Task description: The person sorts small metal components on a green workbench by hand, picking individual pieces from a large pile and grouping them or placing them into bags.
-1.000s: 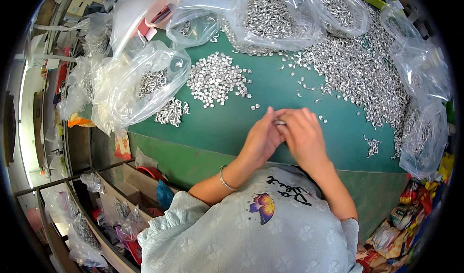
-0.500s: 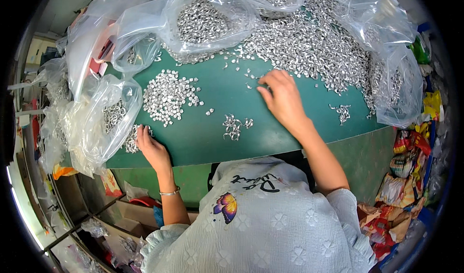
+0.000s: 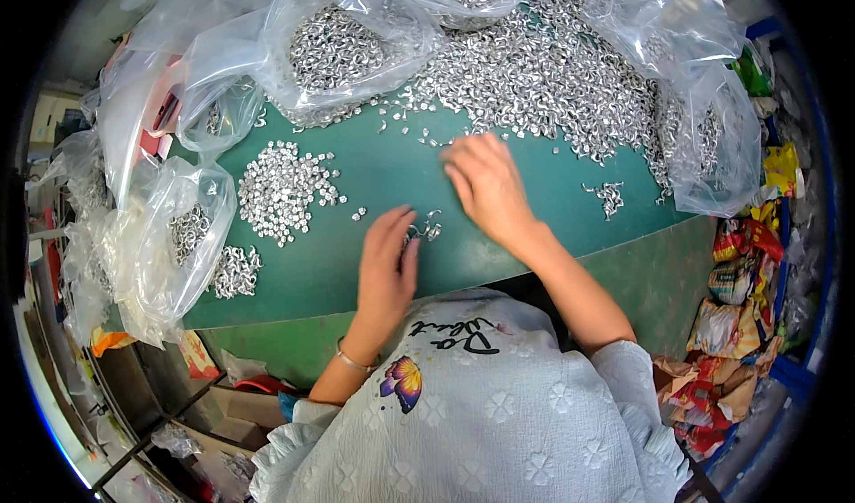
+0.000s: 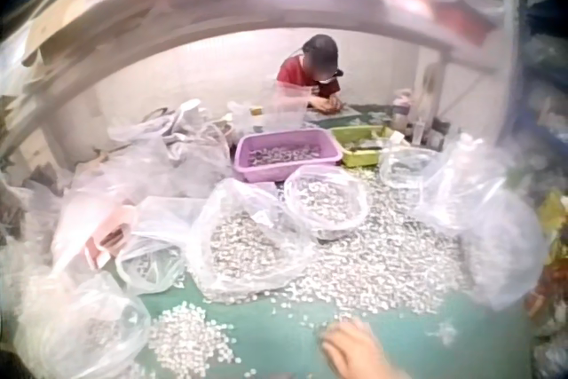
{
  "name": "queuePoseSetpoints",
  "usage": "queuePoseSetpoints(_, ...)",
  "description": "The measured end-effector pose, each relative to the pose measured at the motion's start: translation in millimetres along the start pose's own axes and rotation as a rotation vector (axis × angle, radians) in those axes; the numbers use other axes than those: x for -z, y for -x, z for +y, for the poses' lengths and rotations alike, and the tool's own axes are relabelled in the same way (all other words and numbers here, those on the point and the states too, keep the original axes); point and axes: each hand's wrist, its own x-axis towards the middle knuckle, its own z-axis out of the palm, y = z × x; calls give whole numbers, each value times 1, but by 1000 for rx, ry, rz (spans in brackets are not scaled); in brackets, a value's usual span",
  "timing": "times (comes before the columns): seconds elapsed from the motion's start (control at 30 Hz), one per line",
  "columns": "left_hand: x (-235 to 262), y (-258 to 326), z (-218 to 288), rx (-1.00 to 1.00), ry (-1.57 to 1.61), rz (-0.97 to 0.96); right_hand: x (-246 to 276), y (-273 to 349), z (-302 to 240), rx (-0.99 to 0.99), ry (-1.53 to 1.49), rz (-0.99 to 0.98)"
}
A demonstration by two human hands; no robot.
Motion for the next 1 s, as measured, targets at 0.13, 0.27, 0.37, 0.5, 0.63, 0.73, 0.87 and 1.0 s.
queuePoseSetpoints(0.13, -19, -13, 7, -119, -274, -128, -9, -16, 8, -37, 217, -60)
queuePoseSetpoints(0.27, -22, -6, -4, -84, -182, -132, -3, 5, -9, 10, 235, -276)
queuePoseSetpoints(0.37, -23, -3, -7, -65, -83, -75, 10, 22, -23, -29, -67, -353)
queuePoseSetpoints(0.5, -20, -16, 9, -95, -179, -47, 13, 6, -4, -56, 100, -22)
queuePoseSetpoints(0.63, -25, -19, 5, -157, -258, -118, -4, -16, 15, -103, 320, -20)
queuePoseSetpoints(0.73, -22, -12, -4, -124, -167, -121, -4, -13, 15, -99, 339, -72)
queuePoseSetpoints(0.87, -13, -15, -3, -104, -125, -83, 5, -5, 18, -132, 373, -67)
queuePoseSetpoints(1.0, 9, -75, -24, -140, -346, 36, 8, -21, 12, -81, 132, -57)
